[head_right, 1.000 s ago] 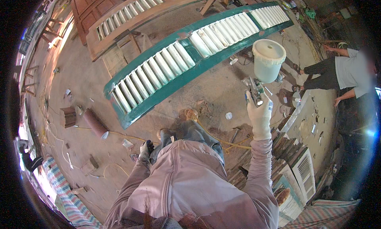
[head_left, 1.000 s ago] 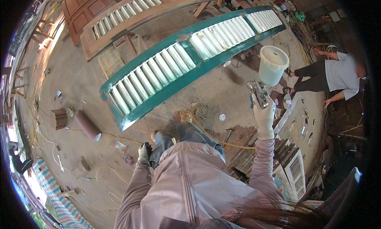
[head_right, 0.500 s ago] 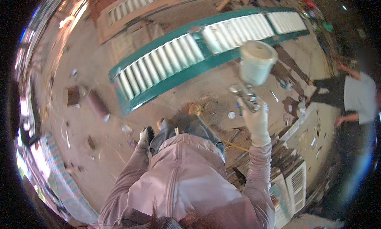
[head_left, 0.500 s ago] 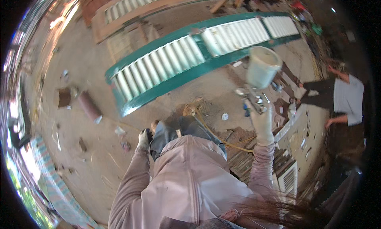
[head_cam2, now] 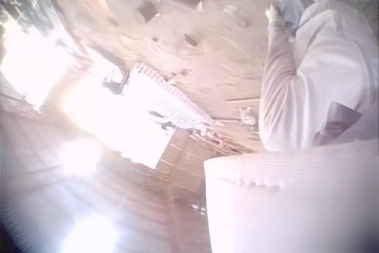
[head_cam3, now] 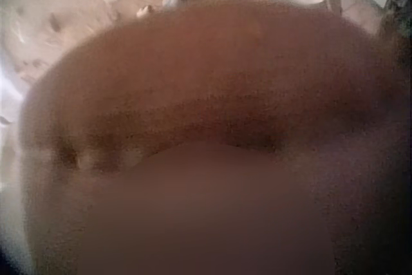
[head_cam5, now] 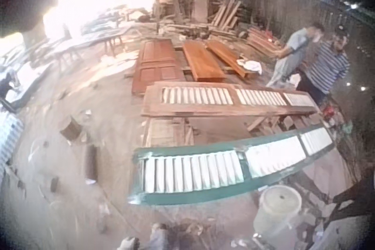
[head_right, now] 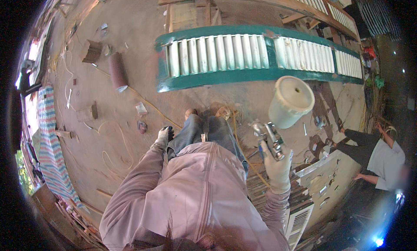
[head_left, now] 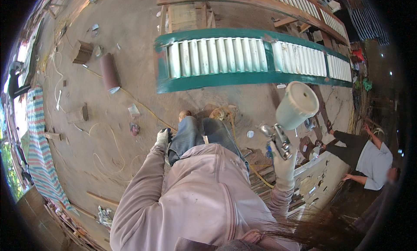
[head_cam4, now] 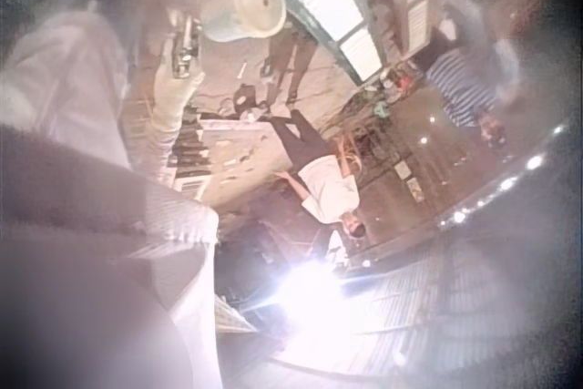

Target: The person pours green paint into a spray gun cup, connects the hose, and spray paints a wooden louvered panel green. They move around the panel to apply paint evenly while another person works nearby.

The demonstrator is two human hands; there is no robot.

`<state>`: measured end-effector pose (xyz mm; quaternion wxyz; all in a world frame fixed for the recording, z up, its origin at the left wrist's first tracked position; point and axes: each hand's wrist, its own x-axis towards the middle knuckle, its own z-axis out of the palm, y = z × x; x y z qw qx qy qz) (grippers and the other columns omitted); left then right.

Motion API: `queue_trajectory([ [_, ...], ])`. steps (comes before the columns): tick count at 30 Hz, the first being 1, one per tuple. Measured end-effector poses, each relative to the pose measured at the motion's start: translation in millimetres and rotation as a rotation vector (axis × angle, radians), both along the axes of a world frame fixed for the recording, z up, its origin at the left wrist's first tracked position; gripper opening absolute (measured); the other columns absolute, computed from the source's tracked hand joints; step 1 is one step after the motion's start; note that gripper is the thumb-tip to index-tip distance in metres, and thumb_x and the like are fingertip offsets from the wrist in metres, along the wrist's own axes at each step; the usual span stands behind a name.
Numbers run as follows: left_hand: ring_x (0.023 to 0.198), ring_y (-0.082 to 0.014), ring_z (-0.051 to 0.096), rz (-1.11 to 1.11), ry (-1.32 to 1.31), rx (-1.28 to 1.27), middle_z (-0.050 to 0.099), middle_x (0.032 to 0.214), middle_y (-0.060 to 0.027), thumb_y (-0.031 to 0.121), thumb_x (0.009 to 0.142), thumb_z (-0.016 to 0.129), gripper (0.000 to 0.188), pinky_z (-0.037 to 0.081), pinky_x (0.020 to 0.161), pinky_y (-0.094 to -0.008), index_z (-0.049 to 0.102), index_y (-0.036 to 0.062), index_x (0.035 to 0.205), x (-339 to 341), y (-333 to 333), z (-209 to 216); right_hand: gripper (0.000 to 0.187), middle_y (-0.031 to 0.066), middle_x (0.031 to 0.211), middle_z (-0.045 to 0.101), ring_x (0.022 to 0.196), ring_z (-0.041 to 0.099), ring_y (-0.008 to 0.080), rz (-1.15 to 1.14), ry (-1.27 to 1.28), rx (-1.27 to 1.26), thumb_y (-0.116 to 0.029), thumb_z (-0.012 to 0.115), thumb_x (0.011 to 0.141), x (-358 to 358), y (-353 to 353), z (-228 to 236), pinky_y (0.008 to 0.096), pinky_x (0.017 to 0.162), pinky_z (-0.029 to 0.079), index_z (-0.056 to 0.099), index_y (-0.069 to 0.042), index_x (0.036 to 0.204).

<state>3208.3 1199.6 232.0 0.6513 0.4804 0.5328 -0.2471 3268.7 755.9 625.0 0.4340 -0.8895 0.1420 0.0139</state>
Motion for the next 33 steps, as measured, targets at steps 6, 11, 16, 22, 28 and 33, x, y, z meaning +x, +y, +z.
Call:
queue_trajectory([
  [6,0.058,-0.0198,0.060,0.006,-0.019,0.035,0.065,0.076,-0.0051,0.024,0.095,0.058,0.014,0.046,0.048,-0.0347,0.063,0.0125,0.102,-25,58,5,0.032,0.0100,0.093,0.060,0.083,0.058,0.0178,0.204,-0.067,-0.162,-0.013,0.080,0.082,5,88,4,0.0317,0.073,0.047,0.063,0.003,0.105],
  [11,0.057,-0.0188,0.060,0.048,0.026,0.055,0.064,0.075,-0.0030,0.025,0.094,0.059,0.013,0.045,0.046,-0.0335,0.063,0.0137,0.100,-38,93,5,0.038,0.0092,0.093,0.058,0.084,0.057,0.0150,0.546,-0.244,-0.320,-0.012,0.084,0.078,24,146,2,0.0307,0.072,0.048,0.057,0.003,0.100],
  [16,0.055,-0.0184,0.059,0.074,-0.002,0.032,0.063,0.072,-0.0009,0.025,0.092,0.061,0.013,0.043,0.045,-0.0332,0.063,0.0136,0.098,-49,117,-5,0.045,0.0080,0.090,0.059,0.078,0.058,0.0135,0.380,-0.210,-0.067,-0.013,0.085,0.078,34,178,2,0.0306,0.068,0.050,0.053,0.002,0.105],
  [22,0.056,-0.0193,0.058,0.069,-0.008,0.005,0.063,0.072,-0.0029,0.026,0.091,0.063,0.015,0.044,0.046,-0.0345,0.063,0.0127,0.099,-47,125,-17,0.031,0.0102,0.080,0.060,0.067,0.055,0.0169,0.046,-0.028,-0.152,-0.014,0.082,0.080,24,164,25,0.0326,0.060,0.044,0.059,0.002,0.094],
  [28,0.056,-0.0199,0.058,0.003,0.002,0.012,0.063,0.074,-0.0039,0.026,0.091,0.064,0.016,0.045,0.046,-0.0353,0.063,0.0126,0.099,-24,124,-15,0.034,0.0075,0.089,0.064,0.080,0.062,0.0140,-0.076,0.071,0.225,-0.014,0.082,0.081,5,160,10,0.0286,0.067,0.050,0.057,0.000,0.099],
  [33,0.066,-0.0213,0.062,0.181,-0.081,-0.033,0.065,0.083,-0.0050,0.028,0.090,0.065,0.024,0.049,0.054,-0.0361,0.063,0.0115,0.107,6,126,0,0.045,0.0110,0.088,0.064,0.074,0.062,0.0185,0.160,-0.175,-0.077,-0.012,0.083,0.079,7,161,-13,0.0328,0.064,0.049,0.052,0.000,0.109],
])
